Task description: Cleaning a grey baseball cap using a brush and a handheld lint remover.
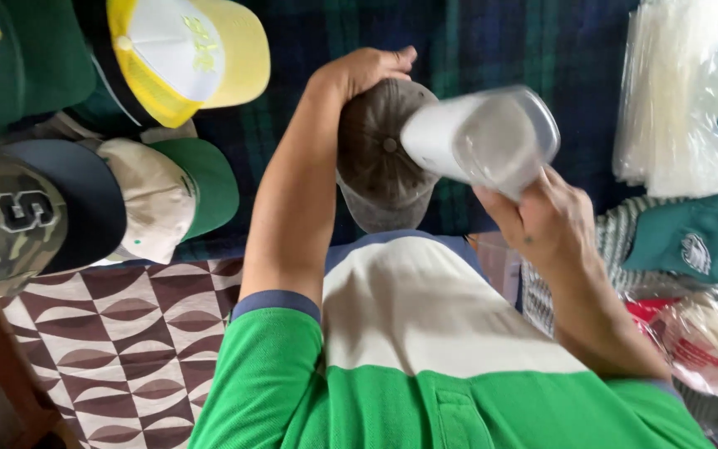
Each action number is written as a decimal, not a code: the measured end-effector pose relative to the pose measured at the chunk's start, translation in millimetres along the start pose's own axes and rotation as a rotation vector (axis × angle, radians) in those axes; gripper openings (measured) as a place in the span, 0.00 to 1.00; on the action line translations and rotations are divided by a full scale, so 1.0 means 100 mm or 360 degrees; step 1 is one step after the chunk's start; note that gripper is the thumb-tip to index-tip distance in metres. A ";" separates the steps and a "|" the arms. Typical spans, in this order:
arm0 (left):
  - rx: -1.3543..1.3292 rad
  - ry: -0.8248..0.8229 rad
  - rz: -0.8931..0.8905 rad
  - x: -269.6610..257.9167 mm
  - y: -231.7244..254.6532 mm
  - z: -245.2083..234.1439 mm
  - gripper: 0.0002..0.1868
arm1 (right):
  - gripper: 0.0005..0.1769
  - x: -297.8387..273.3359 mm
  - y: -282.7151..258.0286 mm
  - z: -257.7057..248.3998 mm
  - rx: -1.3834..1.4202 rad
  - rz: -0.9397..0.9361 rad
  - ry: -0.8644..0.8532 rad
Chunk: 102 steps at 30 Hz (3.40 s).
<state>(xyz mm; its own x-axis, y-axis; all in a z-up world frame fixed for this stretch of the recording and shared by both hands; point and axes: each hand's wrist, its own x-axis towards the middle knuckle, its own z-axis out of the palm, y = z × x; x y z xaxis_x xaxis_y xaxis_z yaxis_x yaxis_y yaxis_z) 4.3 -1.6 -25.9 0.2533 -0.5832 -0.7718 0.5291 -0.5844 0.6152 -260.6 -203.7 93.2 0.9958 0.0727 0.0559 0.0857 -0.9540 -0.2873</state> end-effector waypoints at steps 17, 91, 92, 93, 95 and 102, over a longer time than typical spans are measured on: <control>-0.0443 0.0496 0.0609 0.86 -0.97 -0.38 0.41 | 0.24 0.14 1.10 0.98 0.1784 0.1583 -0.0660; -0.1261 0.0815 0.0818 0.01 -3.18 1.57 0.14 | 0.26 -0.58 -0.27 0.69 0.0248 0.0141 0.0404; -0.1258 0.0808 0.0815 -0.02 -3.16 1.57 0.14 | 0.28 -0.56 -0.25 0.70 0.0319 0.0207 0.0364; -0.1254 0.0813 0.0822 -0.04 -3.13 1.53 0.14 | 0.30 -0.51 -0.23 0.73 0.0396 0.0258 0.0329; -0.1235 0.0812 0.0826 -0.07 -3.11 1.54 0.14 | 0.35 -0.85 0.04 1.04 0.0456 0.0223 0.0402; -0.1181 0.0722 0.0830 -0.13 -3.11 1.48 0.15 | 0.32 -0.89 -0.24 1.15 0.0407 0.0152 0.0452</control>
<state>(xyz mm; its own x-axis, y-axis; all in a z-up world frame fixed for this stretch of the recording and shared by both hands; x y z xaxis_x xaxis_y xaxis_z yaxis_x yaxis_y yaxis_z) -283.3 103.7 -183.5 0.7985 -0.3059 -0.5185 0.5951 0.2702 0.7569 -347.7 -153.7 -14.7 0.9541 -0.1307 0.2695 0.0340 -0.8468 -0.5309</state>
